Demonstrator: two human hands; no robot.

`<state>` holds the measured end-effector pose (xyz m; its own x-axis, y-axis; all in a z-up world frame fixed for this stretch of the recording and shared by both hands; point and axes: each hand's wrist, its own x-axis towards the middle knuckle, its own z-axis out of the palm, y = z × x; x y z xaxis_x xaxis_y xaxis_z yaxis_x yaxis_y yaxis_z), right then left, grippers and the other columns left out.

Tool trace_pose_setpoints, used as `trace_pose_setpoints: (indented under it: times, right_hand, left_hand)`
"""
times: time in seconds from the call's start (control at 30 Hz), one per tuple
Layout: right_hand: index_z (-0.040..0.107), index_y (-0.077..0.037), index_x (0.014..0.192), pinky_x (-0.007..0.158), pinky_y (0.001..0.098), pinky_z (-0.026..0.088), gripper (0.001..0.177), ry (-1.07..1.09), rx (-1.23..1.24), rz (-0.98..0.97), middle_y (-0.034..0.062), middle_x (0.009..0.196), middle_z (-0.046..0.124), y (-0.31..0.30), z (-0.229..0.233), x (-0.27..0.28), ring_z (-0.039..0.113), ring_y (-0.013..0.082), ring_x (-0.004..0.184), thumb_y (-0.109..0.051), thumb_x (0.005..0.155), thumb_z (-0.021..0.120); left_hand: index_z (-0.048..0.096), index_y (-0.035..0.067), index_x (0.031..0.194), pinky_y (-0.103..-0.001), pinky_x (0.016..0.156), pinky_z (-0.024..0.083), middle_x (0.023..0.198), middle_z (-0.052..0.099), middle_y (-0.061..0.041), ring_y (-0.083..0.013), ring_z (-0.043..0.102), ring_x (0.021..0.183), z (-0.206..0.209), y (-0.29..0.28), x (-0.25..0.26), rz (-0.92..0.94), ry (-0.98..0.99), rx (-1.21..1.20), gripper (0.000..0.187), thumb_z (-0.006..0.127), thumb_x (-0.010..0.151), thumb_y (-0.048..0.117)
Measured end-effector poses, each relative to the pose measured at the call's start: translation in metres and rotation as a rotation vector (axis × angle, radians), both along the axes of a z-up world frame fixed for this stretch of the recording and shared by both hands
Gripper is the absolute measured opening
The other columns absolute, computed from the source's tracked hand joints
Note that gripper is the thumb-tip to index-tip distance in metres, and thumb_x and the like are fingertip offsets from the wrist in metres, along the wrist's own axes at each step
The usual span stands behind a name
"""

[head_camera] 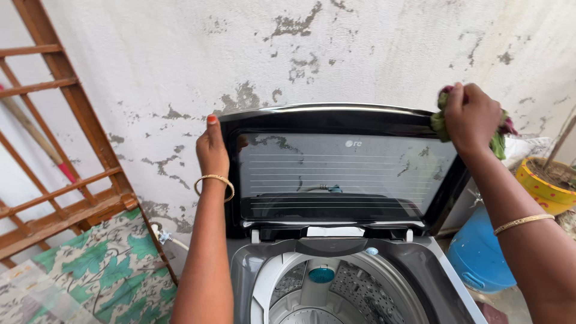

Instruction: The person cleans the interior and exterior of a washing machine using a cloth, reaching inside the drum and then wiping down the lid and the top control panel.

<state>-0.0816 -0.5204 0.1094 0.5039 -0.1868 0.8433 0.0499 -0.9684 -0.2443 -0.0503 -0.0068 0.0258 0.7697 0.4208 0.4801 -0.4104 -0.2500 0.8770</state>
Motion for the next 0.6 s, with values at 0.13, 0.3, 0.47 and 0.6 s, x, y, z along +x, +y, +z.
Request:
trace_pose_setpoints:
  times: [0.13,0.3,0.47,0.6]
  right_hand:
    - [0.064,-0.007,0.081,0.055,0.0395,0.045,0.051,0.300,0.020,0.174,0.0090,0.064,0.063,0.129,0.025,0.019,0.049,0.0207,0.052,-0.040,0.114,0.045]
    - [0.061,-0.009,0.084,0.043,0.0351,0.047,0.049,0.382,-0.388,0.288,0.0052,0.061,0.063,0.320,0.051,0.018,0.058,0.0185,0.048,-0.044,0.110,0.039]
    - [0.064,-0.009,0.092,0.043,0.0306,0.049,0.045,0.143,-0.390,0.651,0.0035,0.066,0.065,0.433,0.040,0.026,0.064,0.0170,0.053,-0.044,0.106,0.039]
    - [0.073,-0.016,0.089,0.051,0.0357,0.050,0.047,0.131,-0.332,0.709,0.0039,0.068,0.068,0.456,0.030,0.032,0.067,0.0203,0.059,-0.049,0.105,0.043]
  left_hand:
    - [0.022,0.017,0.060,-0.028,0.048,0.020,0.054,0.020,0.006,-0.0077,0.021,0.050,-0.004,0.002,0.008,0.007,-0.008,0.038,0.077,0.027,0.091,0.087]
    - [0.025,0.013,0.063,-0.030,0.050,0.025,0.057,0.023,0.004,-0.0098,0.025,0.054,-0.006,0.004,0.009,-0.026,0.028,0.010,0.078,0.025,0.092,0.086]
    - [0.054,0.000,0.072,-0.031,0.058,0.044,0.064,0.053,-0.003,-0.0117,0.047,0.063,-0.035,0.013,0.033,-0.072,-0.068,-0.063,0.084,0.033,0.096,0.078]
    - [0.057,-0.008,0.096,-0.037,0.070,0.051,0.086,0.063,-0.008,-0.0153,0.056,0.078,-0.062,0.021,0.065,0.020,-0.306,-0.051,0.080,0.045,0.105,0.071]
